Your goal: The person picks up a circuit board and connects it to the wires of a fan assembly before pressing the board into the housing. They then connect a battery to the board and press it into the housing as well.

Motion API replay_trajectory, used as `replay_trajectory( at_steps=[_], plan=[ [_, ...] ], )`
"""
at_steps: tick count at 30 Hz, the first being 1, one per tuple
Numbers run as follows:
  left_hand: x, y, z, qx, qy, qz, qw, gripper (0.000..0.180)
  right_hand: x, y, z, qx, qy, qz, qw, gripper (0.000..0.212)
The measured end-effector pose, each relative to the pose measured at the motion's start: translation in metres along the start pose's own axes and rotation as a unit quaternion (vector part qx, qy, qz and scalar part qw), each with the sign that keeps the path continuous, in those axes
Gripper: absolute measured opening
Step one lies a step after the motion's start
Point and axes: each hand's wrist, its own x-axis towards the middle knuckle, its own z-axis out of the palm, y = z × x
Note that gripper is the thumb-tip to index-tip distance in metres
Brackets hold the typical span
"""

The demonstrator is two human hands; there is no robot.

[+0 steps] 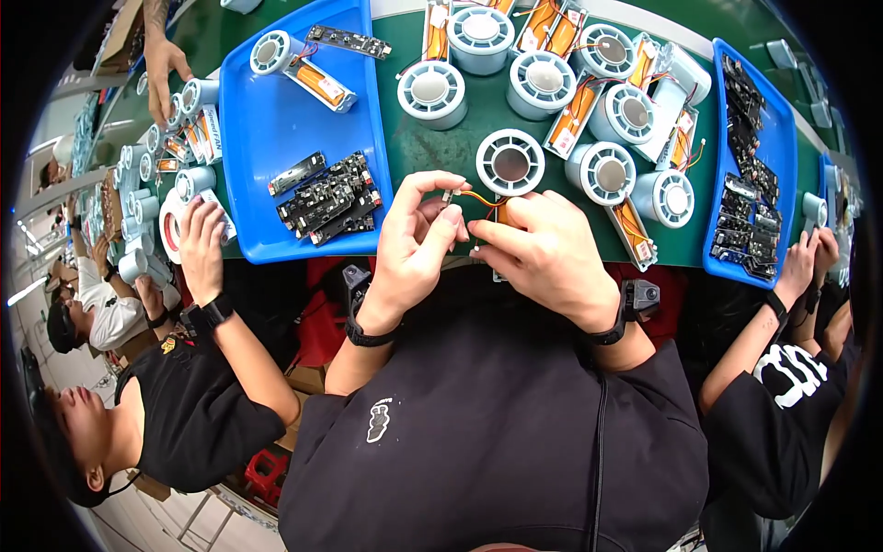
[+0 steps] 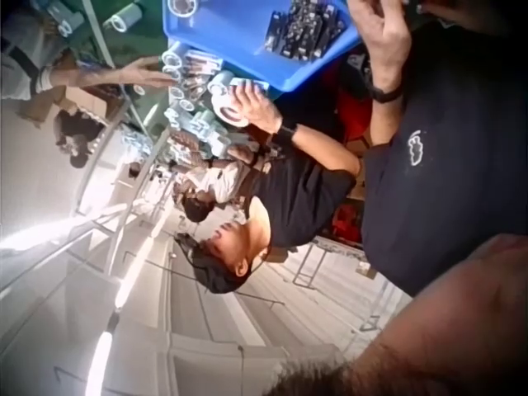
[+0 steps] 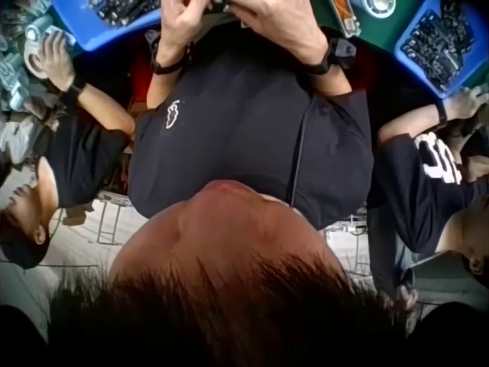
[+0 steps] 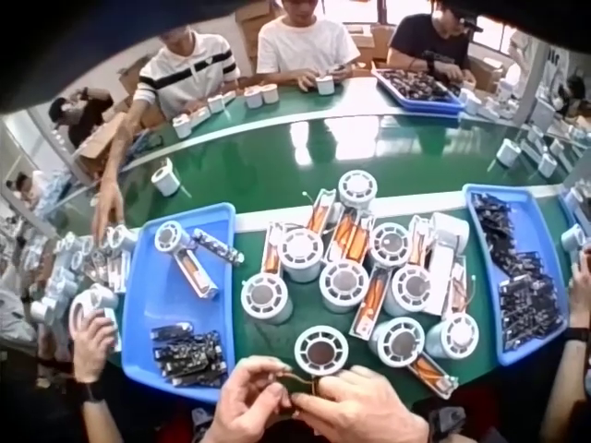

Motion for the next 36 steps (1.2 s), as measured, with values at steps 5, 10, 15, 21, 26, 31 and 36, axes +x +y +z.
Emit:
replay_trajectory(
  at_steps=[5,10,15,21,26,31,36],
  plan=[
    [-0.003,0.001,-0.001,0.000,-0.002,0.012,1.000,0.029,-0.009,0.003,0.008,0.050,0.054,-0.001,0.997,0.026],
    [0.003,-0.005,-0.001,0.081,-0.020,0.123,0.989,0.033,-0.013,0.005,0.014,0.097,0.119,0.044,0.987,0.017],
    [0.004,0.004,-0.006,0.167,-0.064,0.130,0.975,0.039,-0.015,0.006,0.016,0.121,0.166,0.041,0.978,0.013],
    [0.010,0.010,-0.004,0.255,-0.091,0.231,0.935,0.040,-0.016,0.007,0.017,0.089,0.186,0.053,0.977,0.022],
    [0.008,0.004,0.005,0.199,-0.032,0.211,0.956,0.043,-0.010,0.004,0.008,0.045,0.144,0.030,0.988,0.030],
    [0.008,0.007,0.011,0.190,-0.002,0.180,0.965,0.045,-0.007,0.003,0.002,0.027,0.130,0.029,0.991,0.031],
    [0.011,0.009,0.002,0.239,-0.036,0.238,0.941,0.044,-0.003,0.006,-0.006,0.026,0.098,0.004,0.995,0.029]
  ],
)
